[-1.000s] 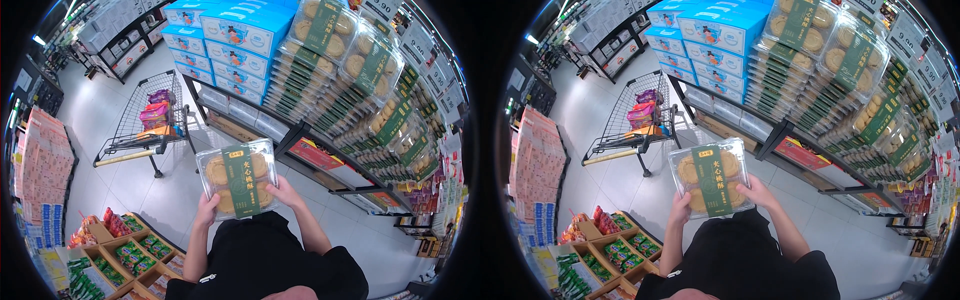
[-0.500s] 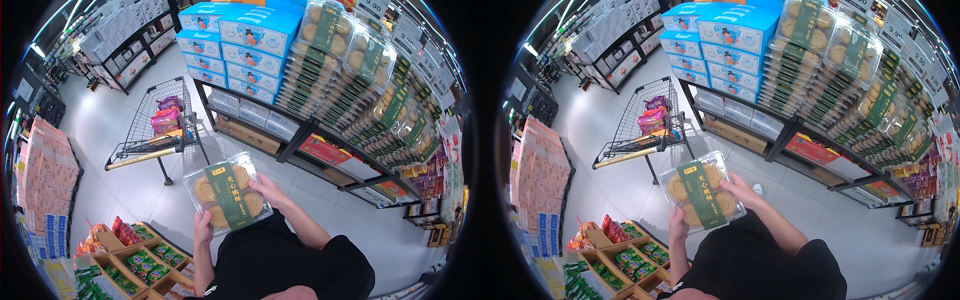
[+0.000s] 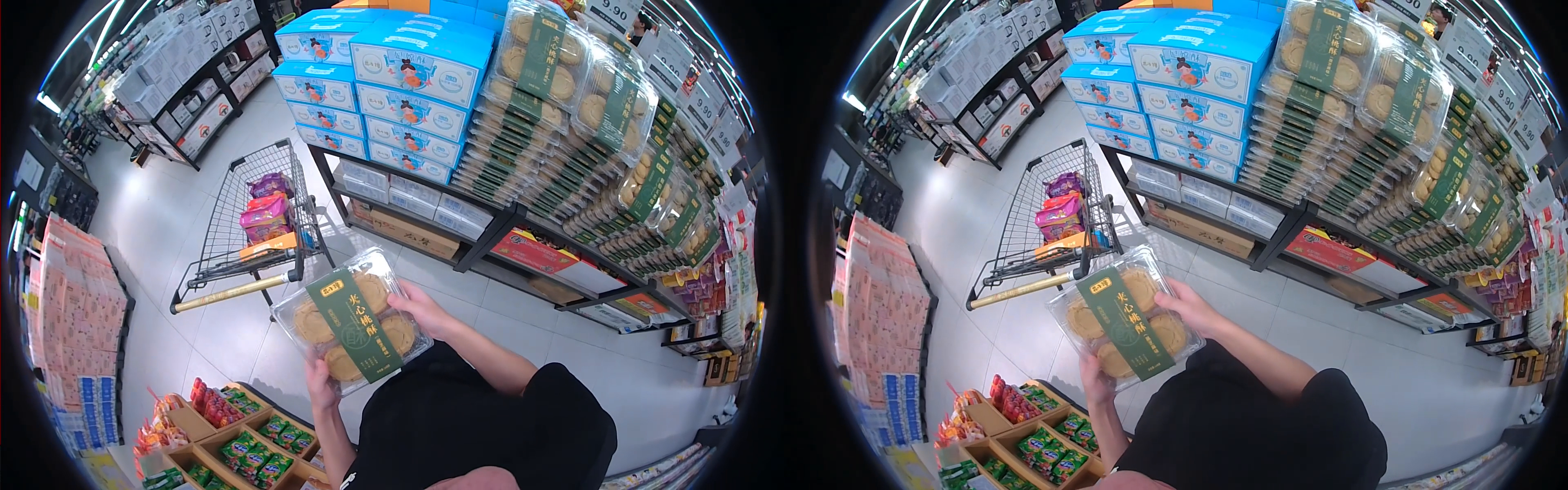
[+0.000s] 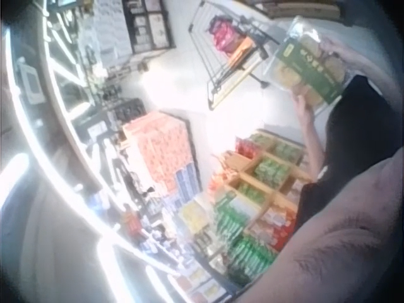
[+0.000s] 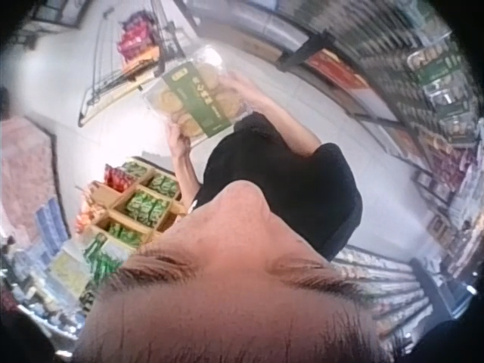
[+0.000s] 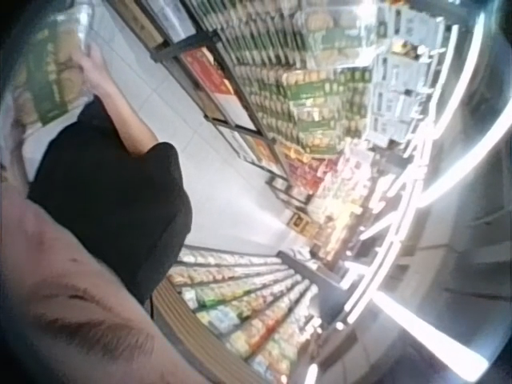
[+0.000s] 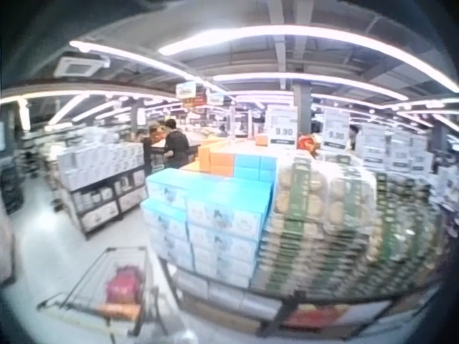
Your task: The person pushes a shopping cart through a supermarket, selects a package of instant noodles and places it into the cart, picks up and returns a bowl of noodles to the shelf, and places a container of pastries and another pack of noodles into the cart.
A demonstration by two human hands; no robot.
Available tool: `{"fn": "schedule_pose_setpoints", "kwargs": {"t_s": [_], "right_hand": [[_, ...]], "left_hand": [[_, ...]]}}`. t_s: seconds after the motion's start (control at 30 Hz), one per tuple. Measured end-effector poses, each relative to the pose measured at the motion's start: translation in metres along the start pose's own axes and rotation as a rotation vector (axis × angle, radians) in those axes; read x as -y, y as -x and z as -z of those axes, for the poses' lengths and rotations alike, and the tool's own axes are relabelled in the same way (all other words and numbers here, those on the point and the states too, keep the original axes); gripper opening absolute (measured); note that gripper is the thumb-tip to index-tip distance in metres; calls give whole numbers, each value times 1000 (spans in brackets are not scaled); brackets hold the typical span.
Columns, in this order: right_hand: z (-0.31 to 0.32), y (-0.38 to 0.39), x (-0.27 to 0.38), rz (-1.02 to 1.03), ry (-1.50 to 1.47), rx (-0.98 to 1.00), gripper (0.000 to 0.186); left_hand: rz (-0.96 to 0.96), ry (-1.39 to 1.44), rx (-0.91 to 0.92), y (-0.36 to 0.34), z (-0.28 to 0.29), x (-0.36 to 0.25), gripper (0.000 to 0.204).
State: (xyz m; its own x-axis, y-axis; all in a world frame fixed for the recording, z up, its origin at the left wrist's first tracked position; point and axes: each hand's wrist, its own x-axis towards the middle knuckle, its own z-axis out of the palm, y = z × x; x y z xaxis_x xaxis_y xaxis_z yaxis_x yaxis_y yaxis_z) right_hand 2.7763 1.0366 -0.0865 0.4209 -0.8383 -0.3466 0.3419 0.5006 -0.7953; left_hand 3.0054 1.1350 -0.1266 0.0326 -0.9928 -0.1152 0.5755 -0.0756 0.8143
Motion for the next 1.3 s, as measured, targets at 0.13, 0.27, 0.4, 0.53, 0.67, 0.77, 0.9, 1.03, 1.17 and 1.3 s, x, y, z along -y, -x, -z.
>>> {"fn": "schedule_pose_setpoints", "kwargs": {"t_s": [0.13, 0.27, 0.4, 0.53, 0.67, 0.77, 0.9, 1.03, 1.17, 1.3], "right_hand": [[6, -40, 26, 28, -35, 32, 52], [9, -79, 50, 84, -19, 77, 51], [13, -112, 63, 81, 73, 54, 48], [34, -138, 68, -20, 38, 44, 49], [43, -151, 74, -67, -31, 51, 50], [48, -159, 82, -25, 102, 170, 53], [46, -170, 82, 41, 153, 151, 50], [47, -189, 62, 31, 158, 79, 44], [37, -202, 51, 72, 113, -18, 41], [16, -218, 46, 52, 76, -111, 38]], "left_hand": [[-5, -32, 7, -41, 3, -14, 71], [19, -145, -33, -86, 2, -31, 68], [87, -173, -132, -122, 2, -40, 67], [102, -208, -165, -149, -2, -38, 65], [119, -202, -174, -167, -1, -34, 63], [103, -192, -190, -184, 0, -38, 62], [85, -192, -242, -208, 4, -47, 61], [134, -155, -237, -231, 11, -55, 59], [184, -114, -183, -248, 28, -52, 55], [208, -144, -145, -266, 58, -58, 53]]}}
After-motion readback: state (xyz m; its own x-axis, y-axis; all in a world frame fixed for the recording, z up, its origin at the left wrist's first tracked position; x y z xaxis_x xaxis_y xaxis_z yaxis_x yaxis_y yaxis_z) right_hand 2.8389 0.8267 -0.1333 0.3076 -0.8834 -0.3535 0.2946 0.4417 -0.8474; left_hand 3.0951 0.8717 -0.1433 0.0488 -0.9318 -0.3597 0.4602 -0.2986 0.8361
